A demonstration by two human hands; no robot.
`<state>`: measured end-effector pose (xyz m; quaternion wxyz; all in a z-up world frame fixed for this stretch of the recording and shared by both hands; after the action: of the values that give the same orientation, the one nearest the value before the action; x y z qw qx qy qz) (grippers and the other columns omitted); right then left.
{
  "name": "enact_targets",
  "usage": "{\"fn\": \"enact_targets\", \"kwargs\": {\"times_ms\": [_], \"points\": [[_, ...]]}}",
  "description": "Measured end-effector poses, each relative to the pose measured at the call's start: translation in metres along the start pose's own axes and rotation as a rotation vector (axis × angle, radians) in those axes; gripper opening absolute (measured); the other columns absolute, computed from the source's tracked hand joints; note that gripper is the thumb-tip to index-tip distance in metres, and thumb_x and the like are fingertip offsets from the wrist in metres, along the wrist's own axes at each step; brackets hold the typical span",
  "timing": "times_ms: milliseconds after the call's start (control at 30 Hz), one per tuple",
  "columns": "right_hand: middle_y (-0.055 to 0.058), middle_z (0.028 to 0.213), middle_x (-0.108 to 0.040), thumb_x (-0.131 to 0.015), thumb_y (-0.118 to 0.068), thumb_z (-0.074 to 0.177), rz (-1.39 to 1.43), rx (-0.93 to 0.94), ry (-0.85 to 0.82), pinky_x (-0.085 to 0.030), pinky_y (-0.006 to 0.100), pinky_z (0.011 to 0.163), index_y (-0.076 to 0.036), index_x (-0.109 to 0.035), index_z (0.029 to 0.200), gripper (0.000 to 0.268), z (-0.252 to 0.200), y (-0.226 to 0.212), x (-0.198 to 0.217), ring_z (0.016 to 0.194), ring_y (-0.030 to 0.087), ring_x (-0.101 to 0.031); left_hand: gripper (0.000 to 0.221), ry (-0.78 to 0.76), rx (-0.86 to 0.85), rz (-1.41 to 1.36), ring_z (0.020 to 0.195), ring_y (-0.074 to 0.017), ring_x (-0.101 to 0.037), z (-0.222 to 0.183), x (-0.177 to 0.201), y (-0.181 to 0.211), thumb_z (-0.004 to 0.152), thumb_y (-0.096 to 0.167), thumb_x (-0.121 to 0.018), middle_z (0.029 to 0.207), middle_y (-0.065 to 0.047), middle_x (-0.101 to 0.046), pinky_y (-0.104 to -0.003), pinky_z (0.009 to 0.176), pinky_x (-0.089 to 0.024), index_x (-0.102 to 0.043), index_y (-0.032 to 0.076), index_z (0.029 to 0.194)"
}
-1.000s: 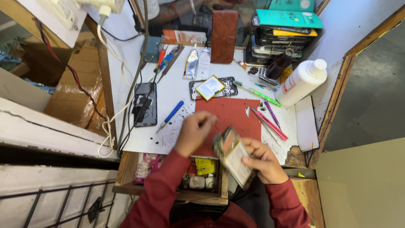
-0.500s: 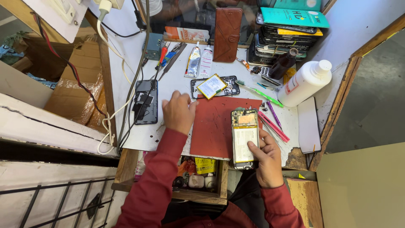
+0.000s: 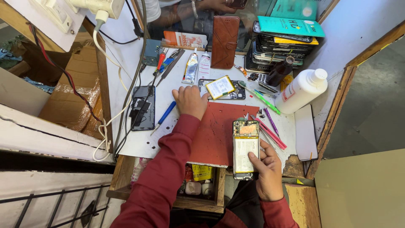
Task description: The person cleans the internal frame of a mobile phone using a pink tool and a brush, after removing the battery and internal components.
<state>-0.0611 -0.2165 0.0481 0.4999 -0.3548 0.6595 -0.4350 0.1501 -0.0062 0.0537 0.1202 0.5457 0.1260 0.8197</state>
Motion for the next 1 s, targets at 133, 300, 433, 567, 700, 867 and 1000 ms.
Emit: {"fn": "enact_targets", "kwargs": {"times_ms": [133, 300, 433, 567, 700, 867, 1000], "points": [[0.015, 0.109, -0.076, -0.062, 0.006, 0.091, -0.01, -0.003, 0.009, -0.058, 0.03, 0.078, 0.005, -0.052, 0.141, 0.051, 0.001, 0.0, 0.0, 0.09, 0.015, -0.073, 0.032, 0.009, 0.021, -0.079, 0.093, -0.03, -0.062, 0.008, -0.002, -0.005, 0.085, 0.039, -0.08, 0.087, -0.01, -0.071, -0.046, 0.091, -0.037, -0.074, 0.008, 0.081], [0.015, 0.11, -0.075, -0.063, 0.005, 0.092, -0.023, 0.033, -0.031, -0.058, 0.03, 0.079, 0.005, -0.053, 0.141, 0.051, 0.006, -0.004, -0.011, 0.091, 0.015, -0.072, 0.02, 0.249, -0.021, -0.036, 0.086, -0.0322, -0.064, 0.002, 0.012, -0.028, 0.081, 0.024, -0.078, 0.089, -0.013, -0.07, -0.05, 0.08, -0.042, -0.071, 0.008, 0.091], [0.014, 0.113, -0.075, -0.063, 0.004, 0.091, 0.009, 0.002, -0.067, -0.058, 0.028, 0.084, 0.003, -0.053, 0.141, 0.051, 0.004, -0.009, -0.03, 0.097, 0.014, -0.073, 0.035, -0.149, 0.224, -0.707, 0.079, -0.0265, -0.07, -0.051, 0.02, -0.02, 0.102, 0.038, -0.068, 0.085, -0.014, -0.072, -0.04, 0.073, -0.054, -0.063, 0.004, 0.097], [0.015, 0.107, -0.076, -0.063, 0.003, 0.091, 0.059, 0.028, -0.083, -0.058, 0.031, 0.08, -0.003, -0.044, 0.132, 0.046, 0.006, 0.0, -0.049, 0.092, 0.017, -0.072, 0.071, -0.652, 0.305, -1.979, 0.136, -0.0167, -0.056, -0.13, 0.03, 0.018, 0.102, 0.059, -0.041, 0.146, -0.009, -0.058, -0.035, 0.116, -0.045, -0.047, 0.006, 0.149], [0.011, 0.109, -0.073, -0.065, -0.004, 0.095, -0.144, 0.125, -0.198, -0.056, 0.025, 0.08, -0.005, -0.045, 0.125, 0.036, 0.004, 0.001, -0.069, 0.096, 0.012, -0.068, 0.085, -0.832, 0.312, -2.518, 0.131, -0.0316, -0.058, -0.154, 0.038, 0.028, 0.105, 0.067, -0.033, 0.147, -0.021, -0.054, -0.045, 0.112, -0.046, -0.041, -0.003, 0.153], [0.01, 0.094, -0.067, -0.077, -0.012, 0.086, -0.964, 0.301, -0.068, -0.05, 0.027, 0.066, -0.006, -0.071, 0.103, 0.019, 0.008, -0.045, -0.07, 0.084, 0.019, -0.062, 0.073, -0.826, 0.406, -2.558, 0.125, -0.0274, -0.063, -0.165, 0.028, 0.016, 0.117, 0.061, -0.033, 0.138, -0.016, -0.059, -0.043, 0.106, -0.052, -0.044, 0.002, 0.157], [0.008, 0.097, -0.052, -0.078, -0.005, 0.078, -1.047, 0.725, -0.285, -0.045, 0.036, 0.083, -0.008, -0.075, 0.098, 0.02, 0.019, -0.06, -0.074, 0.095, 0.025, -0.053, 0.07, -0.901, 0.501, -2.368, 0.111, -0.0234, -0.068, -0.178, 0.033, 0.017, 0.102, 0.062, -0.031, 0.127, -0.006, -0.062, -0.046, 0.092, -0.06, -0.045, 0.012, 0.149]]}}
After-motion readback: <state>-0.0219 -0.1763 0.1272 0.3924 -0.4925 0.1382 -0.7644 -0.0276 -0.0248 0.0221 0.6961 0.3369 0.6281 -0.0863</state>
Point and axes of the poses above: each hand's wrist, its own z-axis towards the middle knuckle, its own x-axis out of the back of the hand, y = z × x, the point moved 1 cm from there along z, towards the middle knuckle
